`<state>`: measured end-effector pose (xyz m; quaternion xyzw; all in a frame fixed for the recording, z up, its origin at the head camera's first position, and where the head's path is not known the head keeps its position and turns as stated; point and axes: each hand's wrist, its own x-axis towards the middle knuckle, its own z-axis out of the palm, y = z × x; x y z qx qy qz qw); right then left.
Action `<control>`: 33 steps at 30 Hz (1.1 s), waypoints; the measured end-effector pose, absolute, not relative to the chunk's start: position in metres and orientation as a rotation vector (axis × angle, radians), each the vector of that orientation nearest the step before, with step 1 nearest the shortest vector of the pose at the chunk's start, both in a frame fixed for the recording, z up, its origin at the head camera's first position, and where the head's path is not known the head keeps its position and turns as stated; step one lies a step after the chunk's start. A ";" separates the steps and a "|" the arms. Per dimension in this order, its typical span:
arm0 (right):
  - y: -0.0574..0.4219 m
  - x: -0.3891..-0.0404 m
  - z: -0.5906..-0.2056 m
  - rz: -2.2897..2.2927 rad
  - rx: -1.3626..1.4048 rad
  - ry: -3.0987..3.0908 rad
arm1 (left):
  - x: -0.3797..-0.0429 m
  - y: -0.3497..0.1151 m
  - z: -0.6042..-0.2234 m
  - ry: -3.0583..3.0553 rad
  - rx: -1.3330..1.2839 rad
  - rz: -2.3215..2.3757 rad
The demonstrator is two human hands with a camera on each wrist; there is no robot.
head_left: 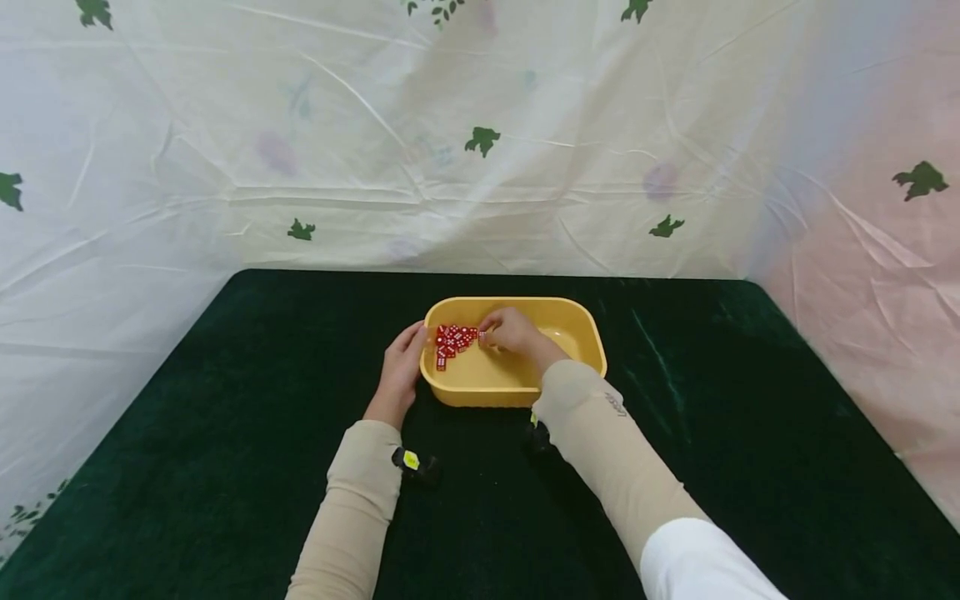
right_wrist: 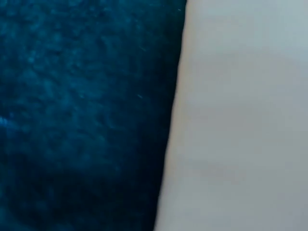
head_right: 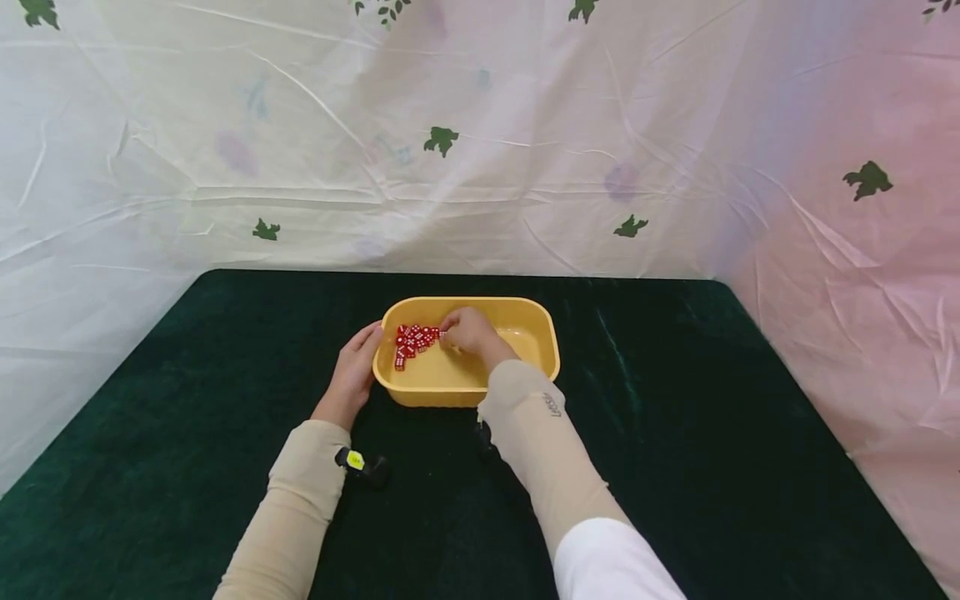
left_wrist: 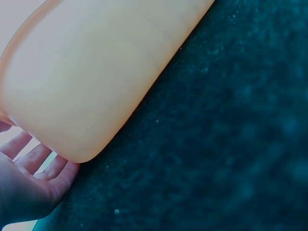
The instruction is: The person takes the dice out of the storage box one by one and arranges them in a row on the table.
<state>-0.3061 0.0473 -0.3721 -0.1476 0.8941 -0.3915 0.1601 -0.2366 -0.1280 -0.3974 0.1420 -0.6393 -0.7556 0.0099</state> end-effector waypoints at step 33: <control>0.136 -0.288 -0.298 -1.161 -0.583 2.714 | -0.232 -0.128 -0.397 -2.024 0.445 -2.330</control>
